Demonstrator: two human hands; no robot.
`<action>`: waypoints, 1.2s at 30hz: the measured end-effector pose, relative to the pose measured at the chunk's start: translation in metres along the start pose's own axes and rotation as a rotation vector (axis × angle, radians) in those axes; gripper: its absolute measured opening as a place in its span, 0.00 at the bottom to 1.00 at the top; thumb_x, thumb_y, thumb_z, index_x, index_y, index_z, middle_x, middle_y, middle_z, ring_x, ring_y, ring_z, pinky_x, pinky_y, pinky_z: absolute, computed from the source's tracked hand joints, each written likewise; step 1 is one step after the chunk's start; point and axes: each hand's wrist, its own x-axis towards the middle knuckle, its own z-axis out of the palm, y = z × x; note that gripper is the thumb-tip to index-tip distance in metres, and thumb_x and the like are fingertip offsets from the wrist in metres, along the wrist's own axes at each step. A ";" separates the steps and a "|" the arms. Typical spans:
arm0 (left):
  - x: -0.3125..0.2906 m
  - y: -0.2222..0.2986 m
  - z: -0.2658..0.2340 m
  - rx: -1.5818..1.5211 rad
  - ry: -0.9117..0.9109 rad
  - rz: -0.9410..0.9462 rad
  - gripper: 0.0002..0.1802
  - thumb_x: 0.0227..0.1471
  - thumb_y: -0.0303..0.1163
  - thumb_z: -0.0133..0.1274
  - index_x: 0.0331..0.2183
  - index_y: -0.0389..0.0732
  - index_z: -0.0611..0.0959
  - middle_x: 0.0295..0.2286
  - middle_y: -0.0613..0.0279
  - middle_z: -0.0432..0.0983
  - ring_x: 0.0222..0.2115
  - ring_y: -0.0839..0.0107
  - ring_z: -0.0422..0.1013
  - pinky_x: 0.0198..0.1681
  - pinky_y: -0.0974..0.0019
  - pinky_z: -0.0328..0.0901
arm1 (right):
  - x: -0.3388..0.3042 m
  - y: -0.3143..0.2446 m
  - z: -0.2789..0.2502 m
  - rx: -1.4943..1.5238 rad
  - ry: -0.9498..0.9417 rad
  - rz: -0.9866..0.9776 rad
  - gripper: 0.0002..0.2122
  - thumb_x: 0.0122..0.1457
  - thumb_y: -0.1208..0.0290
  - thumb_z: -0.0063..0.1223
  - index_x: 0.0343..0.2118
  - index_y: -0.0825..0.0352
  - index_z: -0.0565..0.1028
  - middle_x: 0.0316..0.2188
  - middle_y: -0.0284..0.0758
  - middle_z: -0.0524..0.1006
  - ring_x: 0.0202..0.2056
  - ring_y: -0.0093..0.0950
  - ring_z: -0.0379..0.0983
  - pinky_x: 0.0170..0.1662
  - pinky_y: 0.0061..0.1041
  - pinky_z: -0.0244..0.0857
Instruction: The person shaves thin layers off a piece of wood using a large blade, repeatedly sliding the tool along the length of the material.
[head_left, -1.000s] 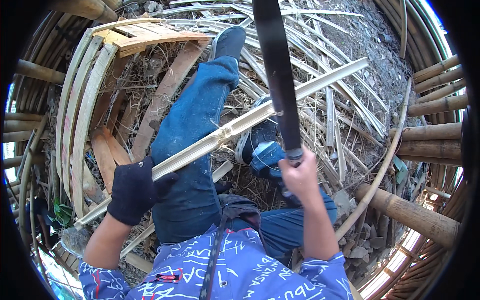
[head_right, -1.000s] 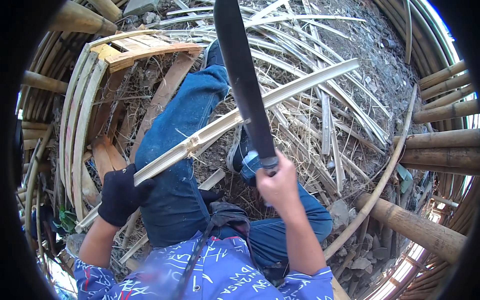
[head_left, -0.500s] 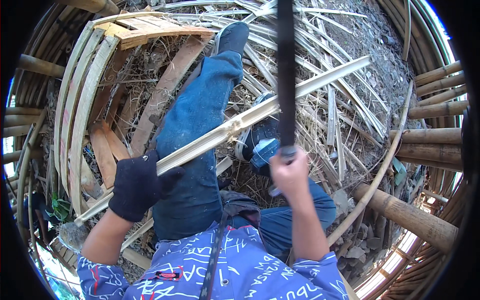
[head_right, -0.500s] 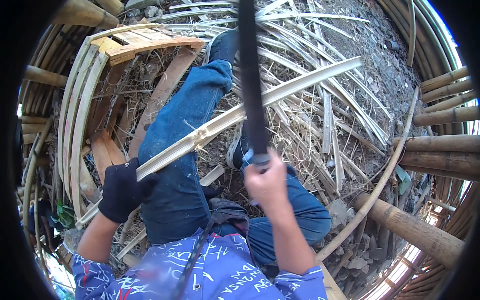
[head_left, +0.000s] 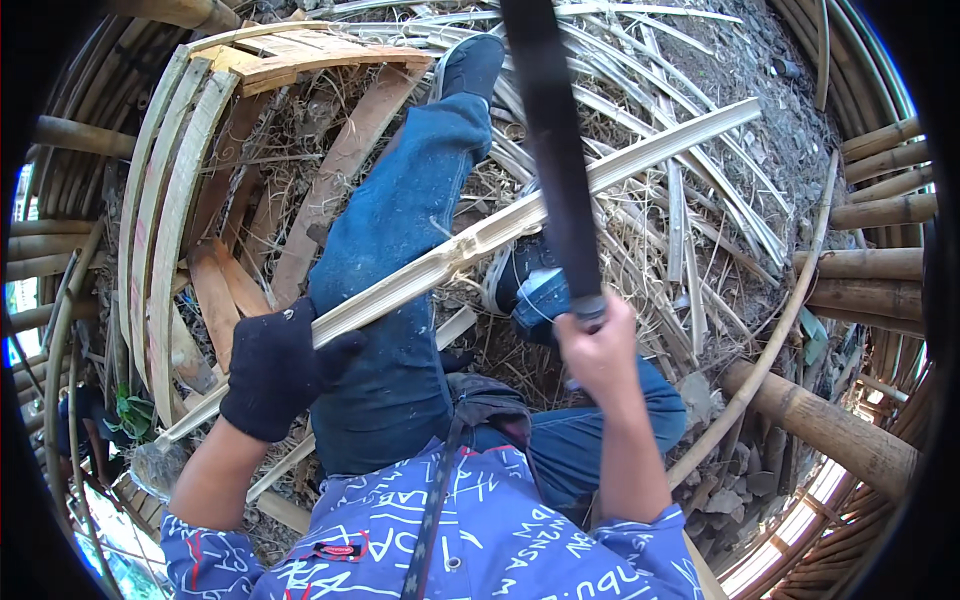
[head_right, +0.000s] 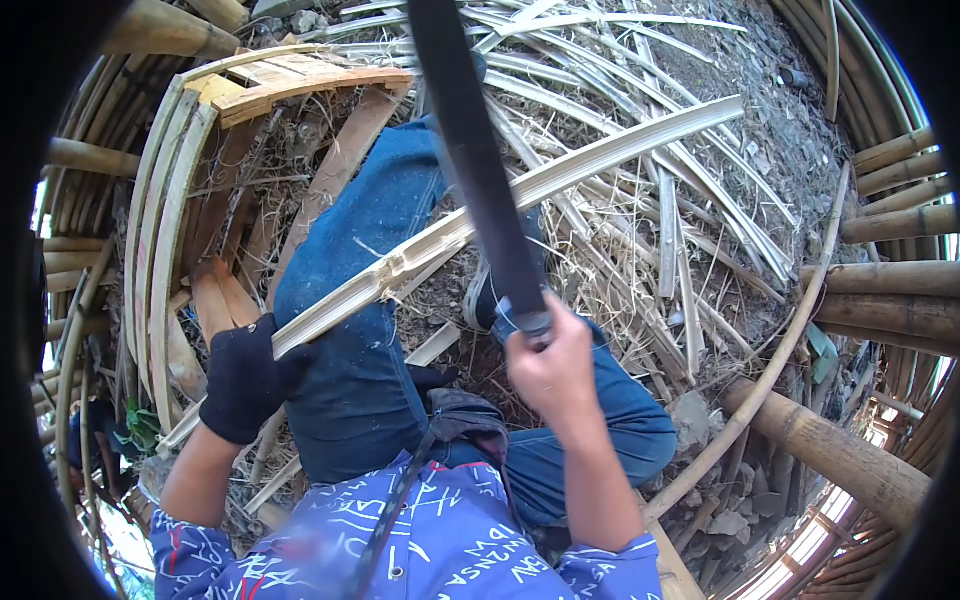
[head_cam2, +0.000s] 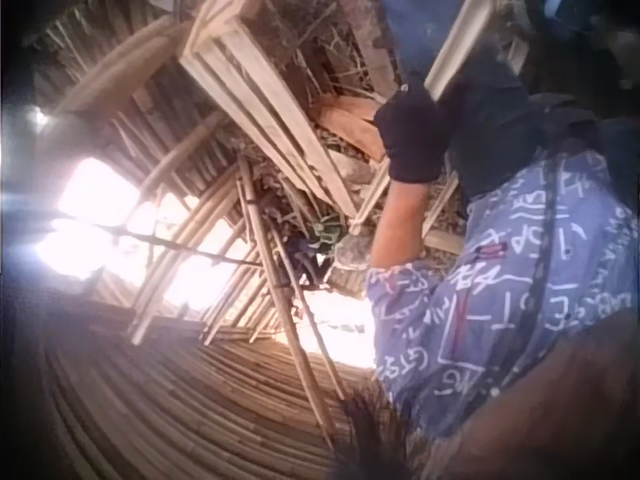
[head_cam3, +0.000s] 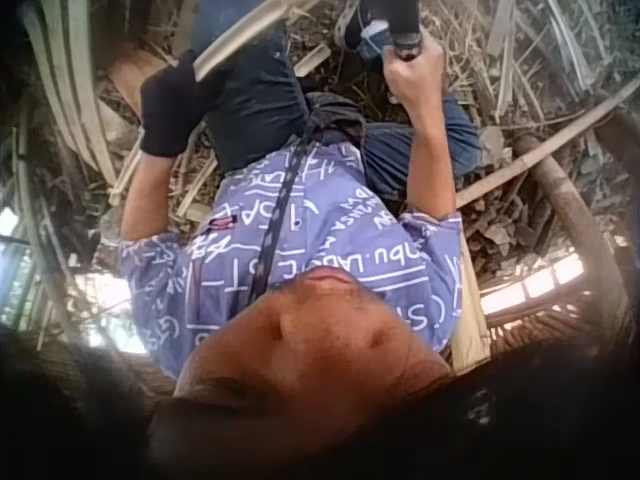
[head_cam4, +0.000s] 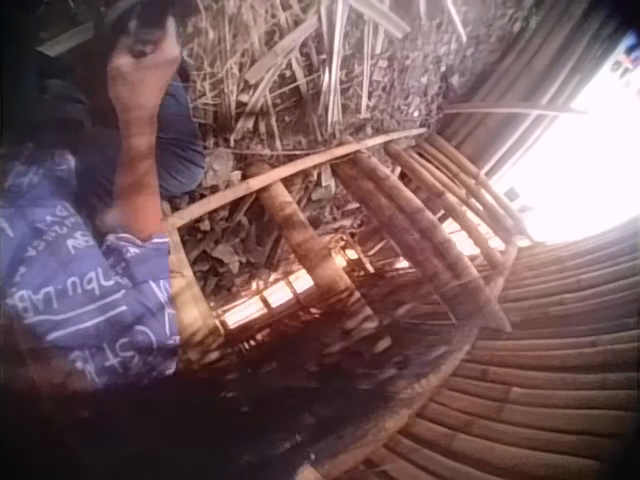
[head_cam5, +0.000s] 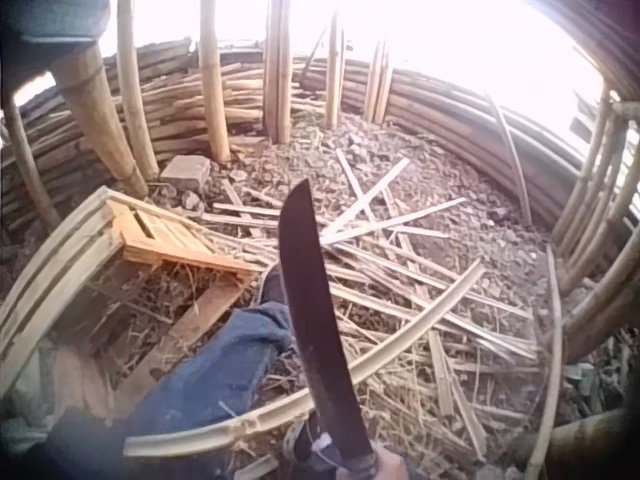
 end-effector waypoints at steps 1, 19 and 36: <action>0.002 0.002 0.002 -0.005 0.008 0.014 0.25 0.46 0.53 0.55 0.26 0.37 0.77 0.15 0.48 0.71 0.19 0.50 0.71 0.24 0.53 0.63 | 0.003 -0.011 -0.010 0.025 0.023 0.154 0.08 0.44 0.85 0.44 0.29 0.72 0.71 0.17 0.27 0.68 0.19 0.14 0.62 0.21 0.18 0.56; 0.000 -0.004 0.004 0.063 -0.011 0.037 0.26 0.47 0.55 0.53 0.23 0.37 0.76 0.14 0.49 0.71 0.17 0.52 0.71 0.21 0.55 0.64 | -0.004 -0.005 -0.003 -0.029 -0.028 0.062 0.08 0.44 0.84 0.45 0.29 0.71 0.71 0.17 0.28 0.68 0.18 0.14 0.61 0.21 0.17 0.55; -0.001 -0.001 0.011 0.111 0.062 0.045 0.33 0.48 0.61 0.49 0.18 0.37 0.74 0.12 0.51 0.69 0.14 0.54 0.71 0.17 0.57 0.64 | -0.013 -0.003 0.019 -0.050 -0.120 0.031 0.07 0.44 0.82 0.47 0.28 0.72 0.71 0.17 0.28 0.68 0.20 0.14 0.61 0.23 0.18 0.57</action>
